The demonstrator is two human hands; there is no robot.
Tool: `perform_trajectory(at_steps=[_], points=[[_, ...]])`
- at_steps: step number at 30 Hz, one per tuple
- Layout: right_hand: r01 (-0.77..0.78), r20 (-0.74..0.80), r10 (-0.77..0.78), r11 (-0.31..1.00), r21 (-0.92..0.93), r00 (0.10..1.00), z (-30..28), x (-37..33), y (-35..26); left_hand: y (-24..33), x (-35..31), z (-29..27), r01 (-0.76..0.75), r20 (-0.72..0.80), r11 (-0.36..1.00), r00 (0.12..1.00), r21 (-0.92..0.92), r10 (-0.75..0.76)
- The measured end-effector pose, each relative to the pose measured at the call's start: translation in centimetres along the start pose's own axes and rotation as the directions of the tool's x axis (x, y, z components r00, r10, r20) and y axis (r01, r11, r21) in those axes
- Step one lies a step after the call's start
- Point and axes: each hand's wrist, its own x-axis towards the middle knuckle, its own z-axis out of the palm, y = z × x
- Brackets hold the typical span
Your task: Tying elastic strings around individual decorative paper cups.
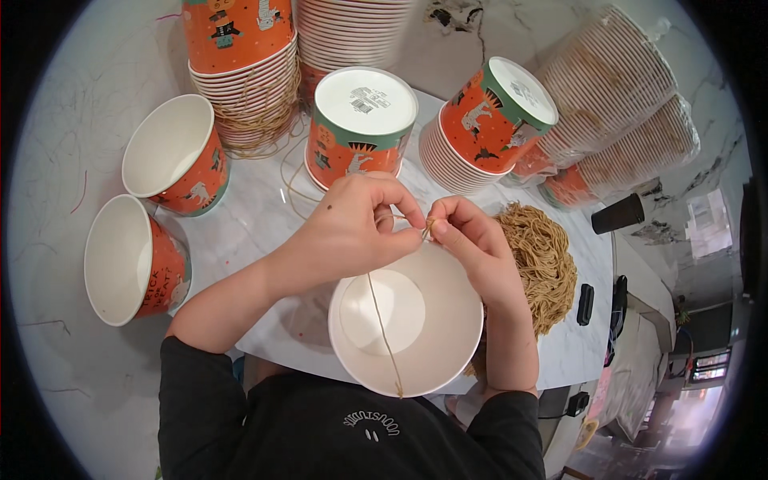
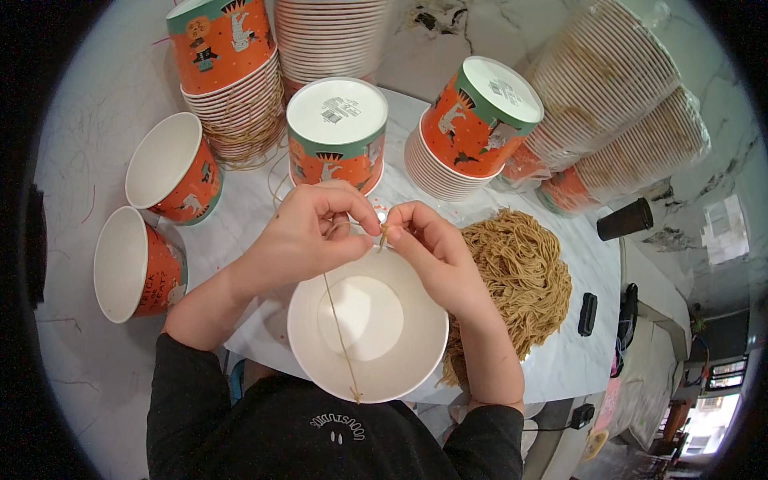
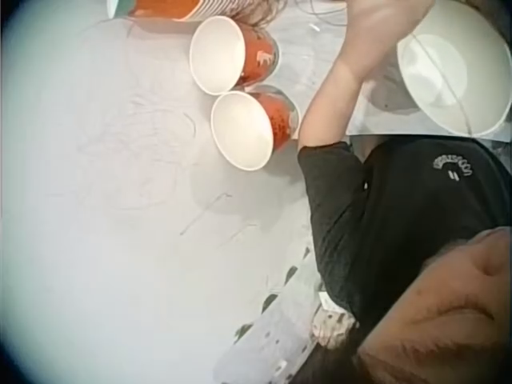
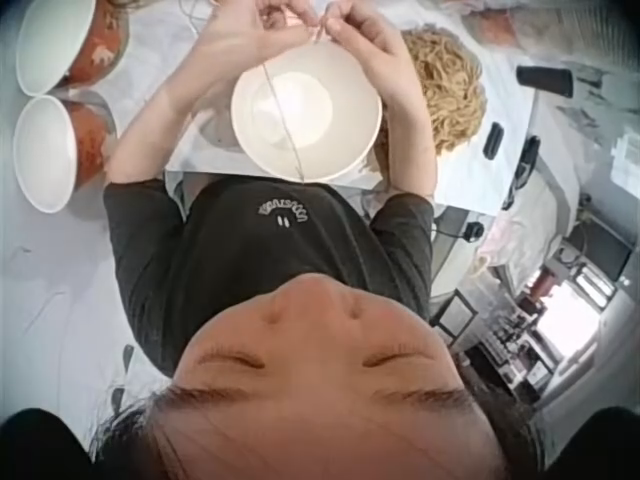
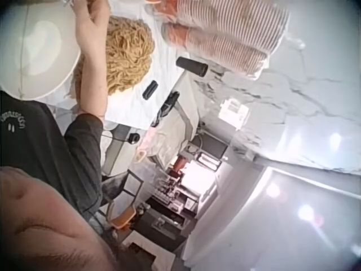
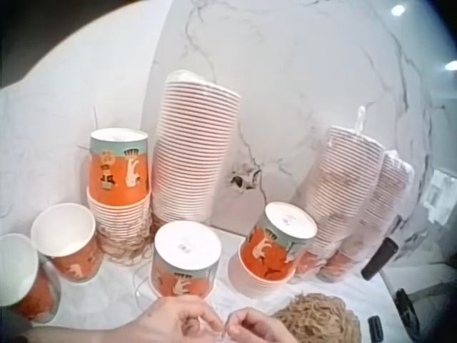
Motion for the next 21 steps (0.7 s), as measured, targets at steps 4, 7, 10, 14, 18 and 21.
perform_trajectory(at_steps=[4,7,10,14,18,21], points=[[0.194,-0.038,-0.21,0.95,-0.245,0.977,0.7,-0.1,0.1,-0.8,0.4,0.2,-0.005,-0.009,0.999,1.0,-0.034,0.005],[0.375,-0.001,-0.443,0.762,-0.528,0.897,0.6,0.2,0.7,-1.2,0.7,0.1,0.092,0.032,0.978,0.996,-0.185,-0.088],[0.374,0.011,-0.476,0.675,-0.636,0.879,1.1,-0.2,0.1,-1.9,0.9,0.0,0.046,0.066,0.93,0.998,-0.365,-0.024],[0.392,0.061,-0.495,0.6,-0.697,0.867,1.3,-0.2,-0.2,-2.0,1.0,-0.3,0.1,0.122,0.904,0.991,-0.415,-0.054],[0.367,0.052,-0.509,0.542,-0.756,0.859,1.2,-0.4,-0.2,-1.4,1.2,-0.8,0.174,0.159,0.913,0.98,-0.368,-0.123],[0.369,0.053,-0.512,0.54,-0.756,0.858,1.2,-0.5,-0.5,-1.6,1.4,-1.6,0.113,0.093,0.948,0.992,-0.297,-0.088]])
